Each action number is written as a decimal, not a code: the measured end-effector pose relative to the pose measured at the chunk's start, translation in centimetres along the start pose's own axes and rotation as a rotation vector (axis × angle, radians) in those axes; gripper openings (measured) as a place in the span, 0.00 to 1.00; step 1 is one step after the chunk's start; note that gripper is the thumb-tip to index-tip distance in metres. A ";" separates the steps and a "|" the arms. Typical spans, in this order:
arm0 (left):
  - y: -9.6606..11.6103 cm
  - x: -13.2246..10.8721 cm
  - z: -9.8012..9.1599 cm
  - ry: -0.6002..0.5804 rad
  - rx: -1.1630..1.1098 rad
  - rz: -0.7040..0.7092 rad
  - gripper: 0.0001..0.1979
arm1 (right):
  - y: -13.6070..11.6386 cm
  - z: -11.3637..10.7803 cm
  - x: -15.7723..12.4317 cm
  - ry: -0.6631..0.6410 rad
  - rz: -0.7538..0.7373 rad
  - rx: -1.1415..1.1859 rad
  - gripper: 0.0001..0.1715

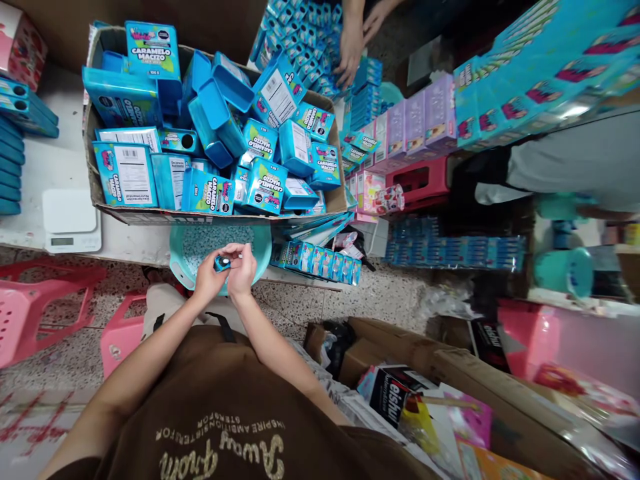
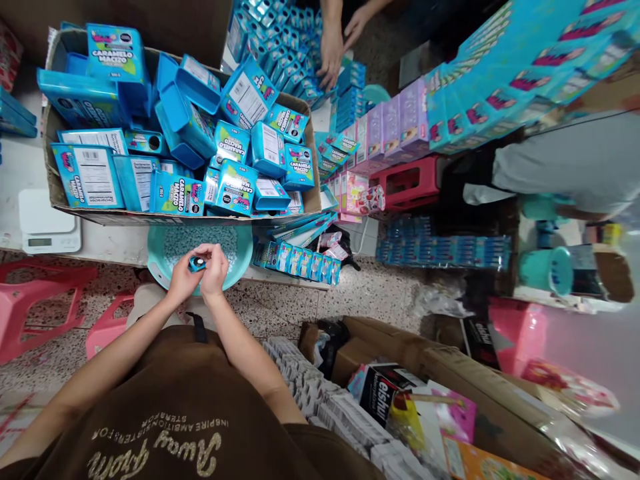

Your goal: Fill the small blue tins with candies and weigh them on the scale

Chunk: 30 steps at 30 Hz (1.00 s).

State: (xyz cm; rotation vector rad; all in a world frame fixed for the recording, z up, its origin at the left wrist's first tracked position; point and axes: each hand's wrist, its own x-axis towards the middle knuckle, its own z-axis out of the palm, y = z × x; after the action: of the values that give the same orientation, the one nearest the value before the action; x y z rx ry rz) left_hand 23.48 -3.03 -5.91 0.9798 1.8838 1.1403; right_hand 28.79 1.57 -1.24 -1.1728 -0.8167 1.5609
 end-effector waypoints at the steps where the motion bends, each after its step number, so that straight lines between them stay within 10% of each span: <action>1: -0.1 0.0 0.0 0.003 -0.010 0.002 0.19 | 0.1 -0.1 0.0 0.000 0.013 -0.015 0.24; 30: -1.4 -1.5 -0.8 -0.082 -0.038 0.036 0.17 | 0.4 -4.0 -0.8 -0.583 -0.379 -0.954 0.26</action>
State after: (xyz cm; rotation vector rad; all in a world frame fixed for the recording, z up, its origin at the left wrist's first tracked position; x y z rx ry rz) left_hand 23.11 -5.06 -6.68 1.0272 1.7805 1.1355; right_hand 32.51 0.54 -2.55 -1.0692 -2.1925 1.1873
